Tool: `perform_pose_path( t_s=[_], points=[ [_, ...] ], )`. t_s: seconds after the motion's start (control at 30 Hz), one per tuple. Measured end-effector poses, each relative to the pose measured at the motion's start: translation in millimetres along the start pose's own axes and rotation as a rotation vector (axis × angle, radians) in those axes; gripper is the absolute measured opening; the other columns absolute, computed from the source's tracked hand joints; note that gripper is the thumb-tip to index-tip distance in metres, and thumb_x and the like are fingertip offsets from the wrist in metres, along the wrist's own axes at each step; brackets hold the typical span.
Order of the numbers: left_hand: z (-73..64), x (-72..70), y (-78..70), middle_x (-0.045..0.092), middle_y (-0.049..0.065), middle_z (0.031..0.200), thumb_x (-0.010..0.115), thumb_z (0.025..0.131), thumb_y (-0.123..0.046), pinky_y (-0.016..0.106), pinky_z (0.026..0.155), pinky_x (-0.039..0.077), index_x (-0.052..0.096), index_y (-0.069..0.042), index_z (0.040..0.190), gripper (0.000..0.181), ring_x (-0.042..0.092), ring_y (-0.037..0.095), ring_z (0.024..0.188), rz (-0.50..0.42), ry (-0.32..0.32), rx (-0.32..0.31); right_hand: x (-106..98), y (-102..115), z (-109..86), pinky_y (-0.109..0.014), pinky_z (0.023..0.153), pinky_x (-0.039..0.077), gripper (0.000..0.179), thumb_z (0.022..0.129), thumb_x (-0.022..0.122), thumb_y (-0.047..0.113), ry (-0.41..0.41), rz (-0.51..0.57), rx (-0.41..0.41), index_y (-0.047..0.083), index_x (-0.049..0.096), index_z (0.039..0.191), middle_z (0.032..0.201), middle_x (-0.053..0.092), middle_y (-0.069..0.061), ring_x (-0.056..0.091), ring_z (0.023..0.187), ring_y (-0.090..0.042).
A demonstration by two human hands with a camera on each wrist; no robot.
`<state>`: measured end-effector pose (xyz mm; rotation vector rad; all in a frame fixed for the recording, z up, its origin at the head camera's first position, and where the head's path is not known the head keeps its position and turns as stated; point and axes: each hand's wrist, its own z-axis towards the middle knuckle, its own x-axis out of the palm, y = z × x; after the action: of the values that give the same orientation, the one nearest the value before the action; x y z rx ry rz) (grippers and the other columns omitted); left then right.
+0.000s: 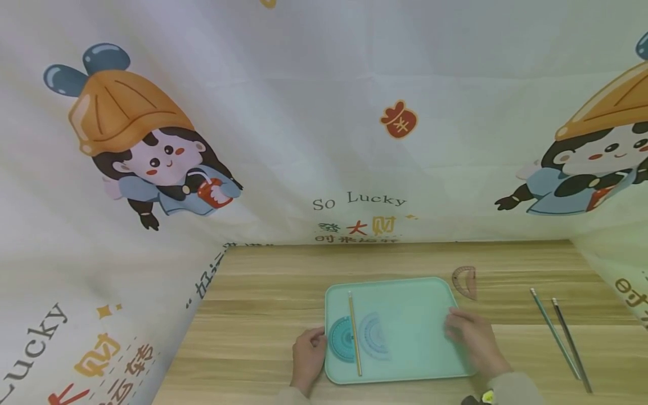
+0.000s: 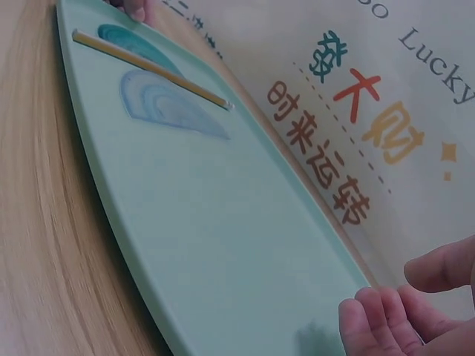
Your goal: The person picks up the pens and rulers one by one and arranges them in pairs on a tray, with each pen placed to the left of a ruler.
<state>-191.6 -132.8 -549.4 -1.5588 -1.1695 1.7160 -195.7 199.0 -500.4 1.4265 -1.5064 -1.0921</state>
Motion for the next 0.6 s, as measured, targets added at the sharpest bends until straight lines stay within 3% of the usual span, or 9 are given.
perform_pose_path(
  t_s=[0.13,0.6],
  points=[
    [0.4,-0.7,-1.2,0.067,0.007,0.092,0.056,0.088,-0.007,0.026,0.066,0.050,0.068,-0.001,0.110,0.026,0.059,0.014,0.078,-0.003,0.000,-0.006,-10.2,1.8,-1.3,-0.017,0.084,0.051,0.052,0.095,0.050,0.009,-0.001,0.008,0.004,-0.013,0.031,0.139,0.099,0.062,0.007,0.059,0.084,0.004],
    [-0.6,-0.1,-2.5,0.067,0.005,0.091,0.056,0.089,-0.007,0.023,0.066,0.051,0.068,-0.002,0.109,0.024,0.060,0.011,0.078,0.013,-0.013,-0.005,-36.4,-0.4,-7.6,-0.014,0.082,0.051,0.054,0.097,0.050,0.013,-0.026,-0.026,0.021,-0.010,0.029,0.141,0.092,0.063,0.018,0.060,0.082,0.008]
  ],
)
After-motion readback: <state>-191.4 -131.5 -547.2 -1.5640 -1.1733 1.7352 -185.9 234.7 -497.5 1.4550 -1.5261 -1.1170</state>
